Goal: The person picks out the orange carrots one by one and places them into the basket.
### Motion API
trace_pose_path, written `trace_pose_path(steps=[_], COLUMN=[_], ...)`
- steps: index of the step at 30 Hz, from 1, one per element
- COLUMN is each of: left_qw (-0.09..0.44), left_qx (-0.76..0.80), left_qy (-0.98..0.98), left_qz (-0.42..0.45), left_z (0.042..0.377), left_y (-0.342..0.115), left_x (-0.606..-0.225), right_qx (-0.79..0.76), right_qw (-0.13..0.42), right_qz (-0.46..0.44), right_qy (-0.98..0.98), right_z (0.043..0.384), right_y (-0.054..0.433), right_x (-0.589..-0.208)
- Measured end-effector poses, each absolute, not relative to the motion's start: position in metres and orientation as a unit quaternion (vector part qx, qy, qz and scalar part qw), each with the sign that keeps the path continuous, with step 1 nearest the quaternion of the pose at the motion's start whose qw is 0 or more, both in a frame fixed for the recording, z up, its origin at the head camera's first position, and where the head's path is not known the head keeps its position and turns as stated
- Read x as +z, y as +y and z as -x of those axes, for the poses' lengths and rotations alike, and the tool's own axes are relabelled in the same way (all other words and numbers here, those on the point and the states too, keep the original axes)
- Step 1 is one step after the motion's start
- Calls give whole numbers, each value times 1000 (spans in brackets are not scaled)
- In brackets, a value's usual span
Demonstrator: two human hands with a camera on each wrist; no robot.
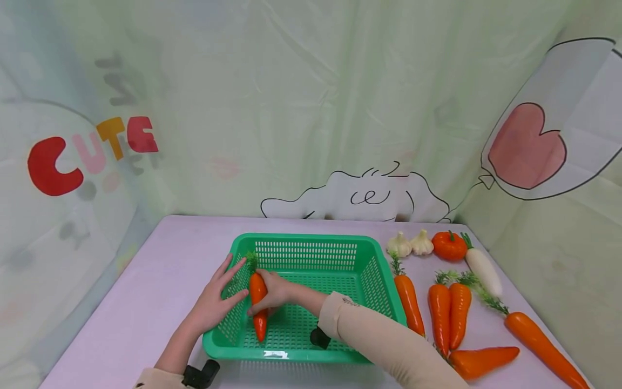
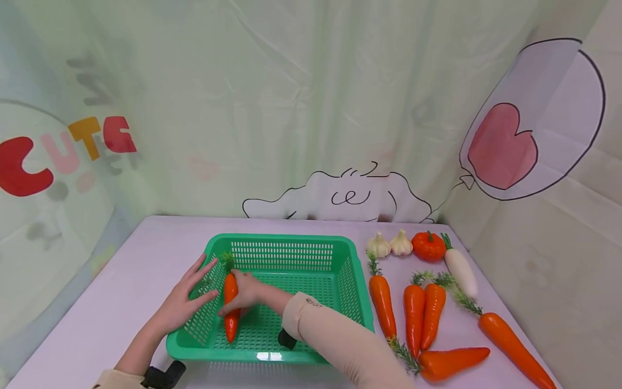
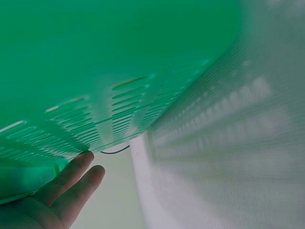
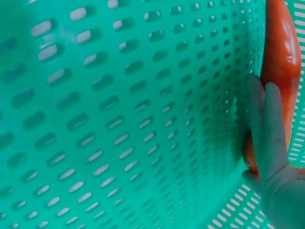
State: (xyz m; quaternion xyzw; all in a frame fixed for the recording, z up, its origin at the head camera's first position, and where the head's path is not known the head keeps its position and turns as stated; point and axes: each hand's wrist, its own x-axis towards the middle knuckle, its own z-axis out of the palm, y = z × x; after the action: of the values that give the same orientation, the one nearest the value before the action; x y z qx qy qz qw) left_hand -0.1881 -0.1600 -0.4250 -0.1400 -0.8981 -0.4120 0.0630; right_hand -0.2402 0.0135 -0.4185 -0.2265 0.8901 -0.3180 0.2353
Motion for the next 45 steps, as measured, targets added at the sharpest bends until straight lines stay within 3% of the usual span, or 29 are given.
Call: trace_pose_path(steps=[32,45], left_qw=[63,52], left_qx=[-411,-416], left_qy=[-898,-899], left_qz=[142,127], left_z=[187,187], left_y=[-161,-159], left_x=[-424,-423], right_qx=[-455,-438], right_qw=[337,318], right_qz=[214,258], right_qy=[796,800], right_z=[236,233], right_y=[33,59], right_x=[-400,-377])
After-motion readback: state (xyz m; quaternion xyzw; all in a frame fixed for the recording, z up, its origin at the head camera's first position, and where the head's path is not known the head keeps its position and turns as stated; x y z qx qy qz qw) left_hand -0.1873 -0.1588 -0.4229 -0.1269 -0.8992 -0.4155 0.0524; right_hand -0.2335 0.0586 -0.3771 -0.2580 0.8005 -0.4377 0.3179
